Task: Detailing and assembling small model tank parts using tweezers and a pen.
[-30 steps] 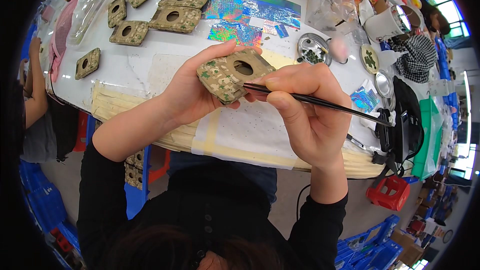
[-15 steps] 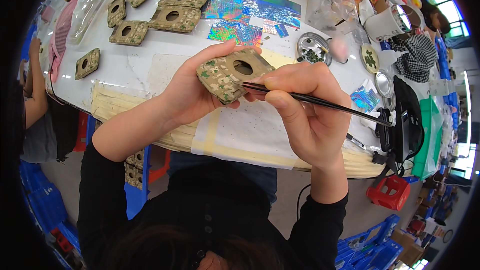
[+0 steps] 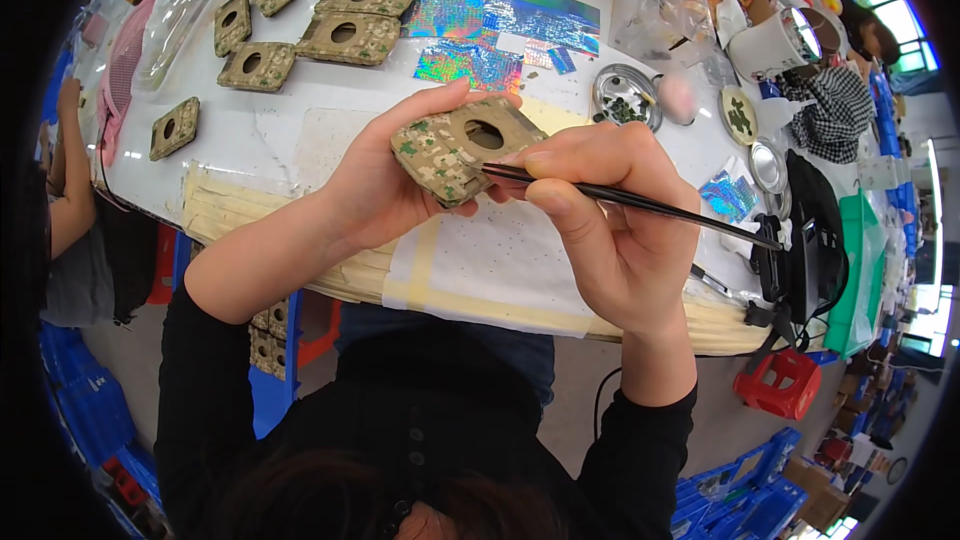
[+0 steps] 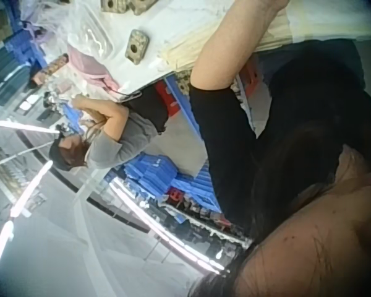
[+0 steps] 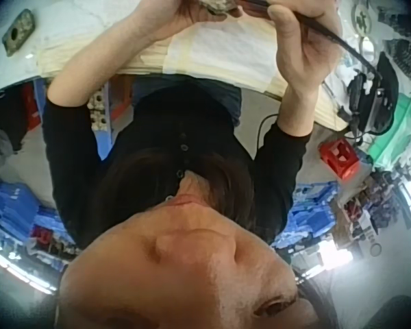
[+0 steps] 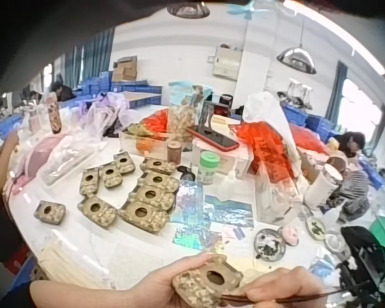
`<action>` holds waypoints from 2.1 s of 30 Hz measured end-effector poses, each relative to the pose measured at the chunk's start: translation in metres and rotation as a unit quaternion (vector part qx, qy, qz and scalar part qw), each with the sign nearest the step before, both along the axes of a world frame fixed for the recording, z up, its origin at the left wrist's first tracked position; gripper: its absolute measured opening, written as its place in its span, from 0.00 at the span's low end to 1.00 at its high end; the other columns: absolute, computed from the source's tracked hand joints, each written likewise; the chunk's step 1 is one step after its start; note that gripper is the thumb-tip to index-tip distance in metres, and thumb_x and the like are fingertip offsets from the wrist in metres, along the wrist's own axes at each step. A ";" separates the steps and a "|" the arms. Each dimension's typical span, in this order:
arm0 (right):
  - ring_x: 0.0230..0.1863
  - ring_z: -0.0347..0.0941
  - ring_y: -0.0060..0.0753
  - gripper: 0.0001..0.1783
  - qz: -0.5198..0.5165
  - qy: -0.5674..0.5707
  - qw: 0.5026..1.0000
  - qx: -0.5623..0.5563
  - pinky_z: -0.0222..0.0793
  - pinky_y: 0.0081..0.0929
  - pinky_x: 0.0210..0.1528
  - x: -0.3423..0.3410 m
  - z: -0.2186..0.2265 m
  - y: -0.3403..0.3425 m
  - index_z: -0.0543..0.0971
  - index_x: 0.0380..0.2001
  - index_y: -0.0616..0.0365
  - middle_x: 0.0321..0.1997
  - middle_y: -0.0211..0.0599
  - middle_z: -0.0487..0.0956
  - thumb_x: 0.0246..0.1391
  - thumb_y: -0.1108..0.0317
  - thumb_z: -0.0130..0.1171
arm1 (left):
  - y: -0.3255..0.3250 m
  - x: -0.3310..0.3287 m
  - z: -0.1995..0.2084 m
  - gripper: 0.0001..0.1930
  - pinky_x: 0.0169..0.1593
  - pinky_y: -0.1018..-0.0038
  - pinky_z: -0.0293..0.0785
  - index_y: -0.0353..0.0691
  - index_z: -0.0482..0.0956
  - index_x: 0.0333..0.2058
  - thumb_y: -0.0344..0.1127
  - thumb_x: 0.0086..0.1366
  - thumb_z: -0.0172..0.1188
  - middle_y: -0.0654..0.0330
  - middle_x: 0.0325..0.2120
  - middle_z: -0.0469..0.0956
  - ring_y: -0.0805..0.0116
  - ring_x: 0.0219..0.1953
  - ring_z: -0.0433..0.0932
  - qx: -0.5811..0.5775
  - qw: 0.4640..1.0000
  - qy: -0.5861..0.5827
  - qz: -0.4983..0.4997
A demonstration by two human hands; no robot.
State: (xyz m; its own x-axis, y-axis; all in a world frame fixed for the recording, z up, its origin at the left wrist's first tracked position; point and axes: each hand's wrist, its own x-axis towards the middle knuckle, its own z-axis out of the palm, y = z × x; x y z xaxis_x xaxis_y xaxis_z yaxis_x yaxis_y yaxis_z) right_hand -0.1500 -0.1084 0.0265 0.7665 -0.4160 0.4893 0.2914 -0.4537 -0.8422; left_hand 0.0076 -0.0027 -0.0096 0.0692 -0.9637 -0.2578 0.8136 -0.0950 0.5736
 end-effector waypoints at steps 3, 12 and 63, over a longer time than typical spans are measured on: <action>0.35 0.74 0.32 0.07 0.003 -0.002 1.000 0.006 0.69 0.25 0.39 0.000 0.000 0.000 0.75 0.31 0.67 0.32 0.42 0.77 0.52 0.73 0.60 | 0.000 0.000 0.000 0.26 0.27 0.77 0.76 0.38 0.67 0.53 0.52 0.66 0.44 0.54 0.37 0.77 0.64 0.32 0.79 0.000 1.000 -0.001 0.000; 0.35 0.75 0.32 0.07 -0.006 0.006 1.000 -0.003 0.69 0.25 0.38 0.000 0.001 0.000 0.75 0.30 0.66 0.31 0.41 0.77 0.51 0.73 0.60 | 0.000 0.000 0.000 0.26 0.26 0.77 0.75 0.38 0.67 0.53 0.52 0.66 0.44 0.54 0.37 0.77 0.64 0.32 0.79 0.001 1.000 -0.001 0.000; 0.28 0.68 0.31 0.08 -0.311 0.088 0.909 -0.265 0.62 0.23 0.31 -0.039 -0.011 -0.017 0.79 0.33 0.58 0.28 0.35 0.75 0.45 0.77 0.62 | 0.001 -0.003 0.000 0.24 0.43 0.67 0.75 0.42 0.60 0.58 0.48 0.69 0.40 0.56 0.48 0.70 0.61 0.42 0.76 -0.023 0.994 -0.093 0.054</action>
